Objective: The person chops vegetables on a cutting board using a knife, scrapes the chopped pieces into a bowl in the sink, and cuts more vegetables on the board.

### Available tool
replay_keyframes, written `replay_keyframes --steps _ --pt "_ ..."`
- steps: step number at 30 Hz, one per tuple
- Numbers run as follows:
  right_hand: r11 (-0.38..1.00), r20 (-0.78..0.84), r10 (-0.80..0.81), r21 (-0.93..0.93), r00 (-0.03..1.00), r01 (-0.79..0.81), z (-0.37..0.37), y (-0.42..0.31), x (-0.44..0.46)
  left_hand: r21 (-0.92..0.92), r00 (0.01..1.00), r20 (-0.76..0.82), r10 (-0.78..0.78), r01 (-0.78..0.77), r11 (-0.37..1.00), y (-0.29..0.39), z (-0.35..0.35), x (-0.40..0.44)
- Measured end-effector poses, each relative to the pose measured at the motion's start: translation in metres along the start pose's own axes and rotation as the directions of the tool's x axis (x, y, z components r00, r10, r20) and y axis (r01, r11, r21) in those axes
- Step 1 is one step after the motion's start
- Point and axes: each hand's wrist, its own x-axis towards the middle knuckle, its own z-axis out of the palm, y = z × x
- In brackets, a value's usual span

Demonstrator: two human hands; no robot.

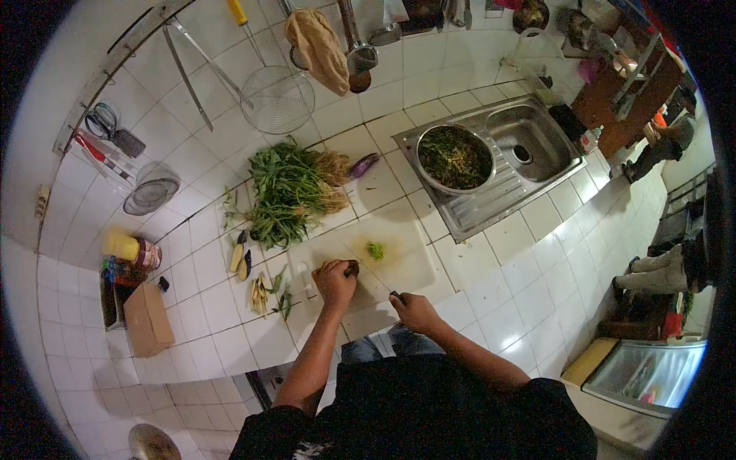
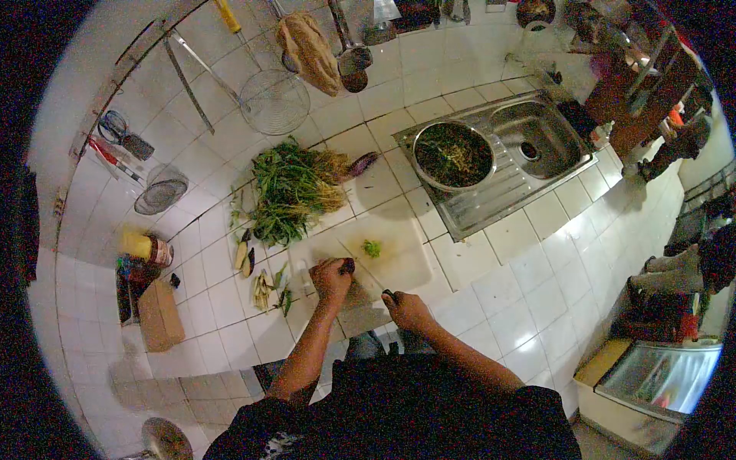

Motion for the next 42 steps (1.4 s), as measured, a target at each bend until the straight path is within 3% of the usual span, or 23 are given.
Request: replay_keyframes --steps 6,13,18,25,28,30,31,33,34,36,42 --pt "0.999 0.020 0.029 -0.035 0.999 -0.028 -0.004 -0.001 -0.007 -0.047 0.994 0.031 -0.106 0.107 0.993 0.030 -0.035 0.006" --pt "0.997 0.093 0.050 -0.067 0.994 -0.043 -0.007 -0.006 -0.009 0.010 0.996 0.032 -0.080 0.080 0.997 0.004 -0.023 -0.003" --pt "0.993 0.053 -0.011 -0.117 0.999 0.017 -0.001 -0.011 0.006 0.074 0.988 0.097 -0.120 0.113 0.991 0.009 -0.024 0.001" --pt "0.986 0.140 0.033 -0.165 0.990 -0.009 -0.007 -0.005 0.014 0.065 0.995 0.032 -0.092 0.090 0.994 -0.004 -0.024 0.000" --pt "0.998 0.118 -0.013 -0.055 0.993 0.020 -0.017 -0.001 0.001 -0.045 0.986 -0.055 -0.156 0.154 0.987 0.001 -0.032 0.003" --pt "0.995 0.143 0.044 0.078 0.989 -0.055 -0.022 -0.003 -0.001 -0.100 0.991 -0.073 -0.112 0.105 0.989 0.010 -0.037 0.013" --pt "0.996 0.148 0.039 0.077 0.988 -0.051 -0.026 -0.006 -0.002 -0.097 0.990 -0.076 -0.118 0.110 0.989 0.014 -0.035 0.016" --pt "0.997 0.170 0.067 0.017 0.983 -0.071 -0.032 -0.013 -0.004 0.036 0.994 0.088 -0.058 0.055 0.998 0.021 -0.031 0.021" --pt "0.997 0.168 0.066 0.018 0.984 -0.070 -0.028 -0.009 -0.004 0.080 0.999 0.021 0.040 -0.042 0.996 0.016 -0.021 0.021" --pt "0.999 0.100 -0.006 0.033 0.995 0.003 -0.022 -0.001 -0.002 0.100 0.999 0.031 0.026 -0.029 0.995 0.017 -0.015 0.018" --pt "0.997 0.116 0.048 0.048 0.992 -0.053 -0.019 0.006 -0.010 0.088 0.998 -0.059 -0.010 0.015 0.996 0.023 -0.021 0.006"
